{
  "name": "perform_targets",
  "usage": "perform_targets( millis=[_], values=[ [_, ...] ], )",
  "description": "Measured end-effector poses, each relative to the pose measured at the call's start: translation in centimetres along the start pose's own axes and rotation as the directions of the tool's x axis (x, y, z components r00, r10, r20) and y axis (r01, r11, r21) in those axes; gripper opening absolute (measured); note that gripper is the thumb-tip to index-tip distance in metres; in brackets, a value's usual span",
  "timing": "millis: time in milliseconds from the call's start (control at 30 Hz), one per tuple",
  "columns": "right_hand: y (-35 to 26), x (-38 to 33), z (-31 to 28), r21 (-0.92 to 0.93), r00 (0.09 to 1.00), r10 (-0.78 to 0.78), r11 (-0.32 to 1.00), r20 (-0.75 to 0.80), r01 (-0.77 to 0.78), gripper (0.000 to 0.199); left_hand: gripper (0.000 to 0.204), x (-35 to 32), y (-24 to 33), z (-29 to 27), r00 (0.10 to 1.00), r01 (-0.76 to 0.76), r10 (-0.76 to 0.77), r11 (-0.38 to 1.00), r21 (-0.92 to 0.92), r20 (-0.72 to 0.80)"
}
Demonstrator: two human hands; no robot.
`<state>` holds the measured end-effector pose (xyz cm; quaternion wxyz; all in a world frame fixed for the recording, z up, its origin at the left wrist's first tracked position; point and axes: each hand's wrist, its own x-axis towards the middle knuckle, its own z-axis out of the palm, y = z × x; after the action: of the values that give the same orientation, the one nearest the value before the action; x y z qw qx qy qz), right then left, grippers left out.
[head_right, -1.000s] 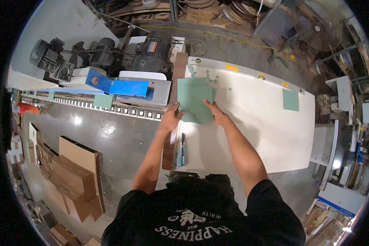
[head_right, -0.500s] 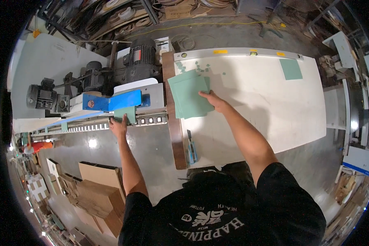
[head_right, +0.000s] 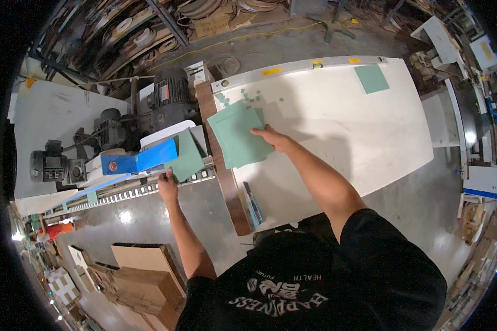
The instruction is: The person is stacking and organizing green foam blocks on a workbench and then moving them to a larger arrangement on the factory floor.
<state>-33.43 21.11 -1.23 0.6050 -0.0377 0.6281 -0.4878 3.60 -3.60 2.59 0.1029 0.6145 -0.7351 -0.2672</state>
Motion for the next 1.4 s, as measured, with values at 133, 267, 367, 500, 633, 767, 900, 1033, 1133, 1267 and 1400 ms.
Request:
perform_targets(
  millis=[133,267,367,500,633,767,900,1033,1133,1267,1400],
  values=[
    [-0.2,0.0,-0.1,0.002,1.0,-0.003,1.0,0.031,0.003,0.097,0.037,-2.8,0.3,3.1,0.994,0.045,0.026,0.769,-0.637,0.103],
    [-1.1,-1.1,0.3,0.086,0.995,-0.006,0.996,0.102,-0.003,0.101,0.035,-6.0,4.2,7.7,0.999,0.033,-0.01,0.756,-0.653,0.039],
    [0.0,0.3,-0.9,0.11,0.99,-0.022,0.994,0.14,0.007,0.101,0.034,-6.3,8.0,10.0,0.995,-0.026,0.083,0.751,-0.659,0.055],
    [0.5,1.0,-0.7,0.091,0.998,0.021,0.995,0.058,-0.026,0.103,0.036,-6.9,10.4,11.0,0.989,-0.13,0.15,0.824,-0.551,-0.008],
    [-0.3,0.5,-0.8,0.085,0.991,0.034,0.995,0.13,-0.046,0.105,0.043,-7.7,12.7,10.2,0.954,-0.18,0.236,0.943,-0.279,0.182],
    [-1.3,-1.3,0.3,0.111,0.996,0.032,0.993,0.081,-0.04,0.101,0.077,-8.8,15.1,10.3,0.959,-0.195,0.207,0.978,-0.075,0.196],
    [-1.8,-1.9,0.1,0.172,0.979,-0.017,0.985,0.204,-0.019,0.095,0.083,-8.9,16.1,12.0,0.926,-0.221,0.224,0.974,-0.043,0.304],
    [-0.7,-1.6,0.8,0.152,0.99,0.007,0.988,0.144,-0.029,0.084,0.086,-8.9,16.4,13.0,0.959,-0.126,0.14,0.99,-0.071,0.247],
    [-0.2,-1.5,3.2,0.027,0.992,-0.06,0.998,0.115,0.057,0.079,0.088,-7.7,13.9,13.4,0.964,-0.078,0.148,0.952,-0.296,0.222],
    [0.8,-0.8,4.4,0.021,0.988,-0.137,0.99,-0.077,0.139,0.084,0.085,-7.8,13.3,13.8,0.969,-0.015,0.089,0.952,-0.305,0.231],
    [1.0,-1.8,3.6,0.022,0.993,-0.047,0.999,-0.112,0.049,0.087,0.081,-9.0,14.0,12.9,0.965,-0.036,0.096,0.97,-0.24,0.244]
  ],
)
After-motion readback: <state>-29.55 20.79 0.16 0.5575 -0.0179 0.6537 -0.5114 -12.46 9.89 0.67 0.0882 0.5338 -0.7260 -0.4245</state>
